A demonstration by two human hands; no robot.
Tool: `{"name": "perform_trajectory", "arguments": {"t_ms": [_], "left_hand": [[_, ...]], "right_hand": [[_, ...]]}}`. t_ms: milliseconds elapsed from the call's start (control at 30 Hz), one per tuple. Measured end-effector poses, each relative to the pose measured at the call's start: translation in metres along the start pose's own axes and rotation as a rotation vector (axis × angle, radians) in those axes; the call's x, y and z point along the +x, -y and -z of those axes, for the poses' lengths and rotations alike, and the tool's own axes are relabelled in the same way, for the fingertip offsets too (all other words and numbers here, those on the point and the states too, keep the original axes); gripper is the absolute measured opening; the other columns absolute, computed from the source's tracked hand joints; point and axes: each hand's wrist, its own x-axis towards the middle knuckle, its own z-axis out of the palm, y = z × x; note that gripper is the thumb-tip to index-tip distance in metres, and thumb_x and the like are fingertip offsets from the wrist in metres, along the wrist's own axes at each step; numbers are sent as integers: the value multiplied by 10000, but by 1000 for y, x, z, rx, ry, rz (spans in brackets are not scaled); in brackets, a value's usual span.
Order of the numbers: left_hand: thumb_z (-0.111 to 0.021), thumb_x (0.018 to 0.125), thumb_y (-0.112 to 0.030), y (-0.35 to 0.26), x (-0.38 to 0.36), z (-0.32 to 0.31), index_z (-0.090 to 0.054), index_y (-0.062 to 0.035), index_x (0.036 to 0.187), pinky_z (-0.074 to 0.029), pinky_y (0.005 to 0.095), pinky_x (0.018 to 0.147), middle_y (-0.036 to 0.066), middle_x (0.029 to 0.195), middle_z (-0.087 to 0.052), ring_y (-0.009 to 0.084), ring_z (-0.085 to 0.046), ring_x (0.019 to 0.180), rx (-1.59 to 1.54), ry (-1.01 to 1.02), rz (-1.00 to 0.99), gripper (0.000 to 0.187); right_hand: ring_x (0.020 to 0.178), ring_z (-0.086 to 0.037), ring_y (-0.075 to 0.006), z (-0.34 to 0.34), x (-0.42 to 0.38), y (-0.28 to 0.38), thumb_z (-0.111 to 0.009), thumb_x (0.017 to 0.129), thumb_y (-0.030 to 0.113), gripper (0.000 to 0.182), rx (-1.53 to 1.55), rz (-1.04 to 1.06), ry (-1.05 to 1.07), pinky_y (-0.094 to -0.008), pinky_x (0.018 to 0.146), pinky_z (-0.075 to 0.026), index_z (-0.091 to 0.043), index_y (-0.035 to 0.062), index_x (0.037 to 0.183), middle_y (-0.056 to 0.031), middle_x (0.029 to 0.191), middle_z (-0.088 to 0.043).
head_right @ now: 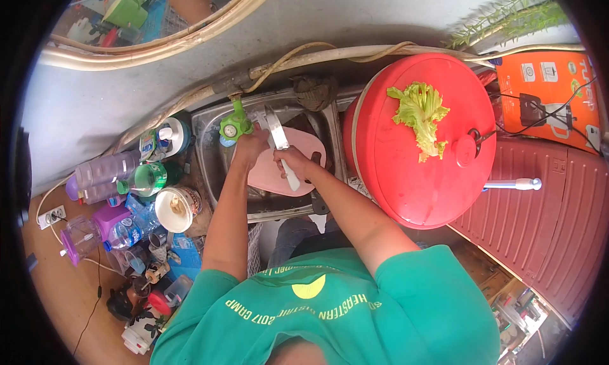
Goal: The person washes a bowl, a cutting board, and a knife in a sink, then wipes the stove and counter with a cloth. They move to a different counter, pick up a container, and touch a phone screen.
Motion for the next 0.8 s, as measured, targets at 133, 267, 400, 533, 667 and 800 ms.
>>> {"name": "perform_trajectory", "arguments": {"t_ms": [133,267,400,533,667,800], "left_hand": [[-612,876,-76,-13,-10,-11,-568,-58,896,-527,295,594,28,838,-581,151,-603,687,39,-80,60,52],[-603,888,-76,-12,-13,-19,-553,-75,874,-540,306,589,16,825,-571,143,-589,639,-122,-129,53,52],[-594,906,-99,-16,-15,-22,-575,-69,906,-547,317,606,23,846,-582,143,-584,652,-68,-186,70,36],[-592,924,-124,-12,-7,-23,-574,-84,903,-550,338,645,15,834,-568,144,-566,662,-89,-297,65,49],[-581,971,-210,-15,-10,-18,-573,-88,916,-559,397,692,20,804,-563,164,-581,700,-140,-115,47,135],[-521,1024,-294,-4,-1,-7,-561,-58,919,-581,447,704,68,797,-570,227,-607,735,-284,-36,106,261]], "right_hand": [[486,-410,-129,1,-4,-5,-587,818,114,105,-21,-9,-7,-300,466,-362,-487,124,849,-12,602,-442],[489,-415,-129,0,-5,-8,-589,811,107,109,69,3,13,-299,463,-358,-487,118,847,-18,598,-437],[492,-420,-129,-6,-7,-9,-591,806,103,104,56,8,-2,-297,448,-345,-487,108,821,-21,599,-426],[495,-424,-129,-7,-4,-13,-587,806,114,102,92,11,27,-299,444,-343,-485,104,808,-18,612,-420],[507,-426,-134,-1,-5,-16,-590,813,145,120,71,32,52,-313,439,-353,-480,104,788,-29,621,-452],[558,-467,-140,-5,-21,-12,-571,833,136,130,187,3,143,-291,513,-402,-530,81,943,-27,676,-466]]}}
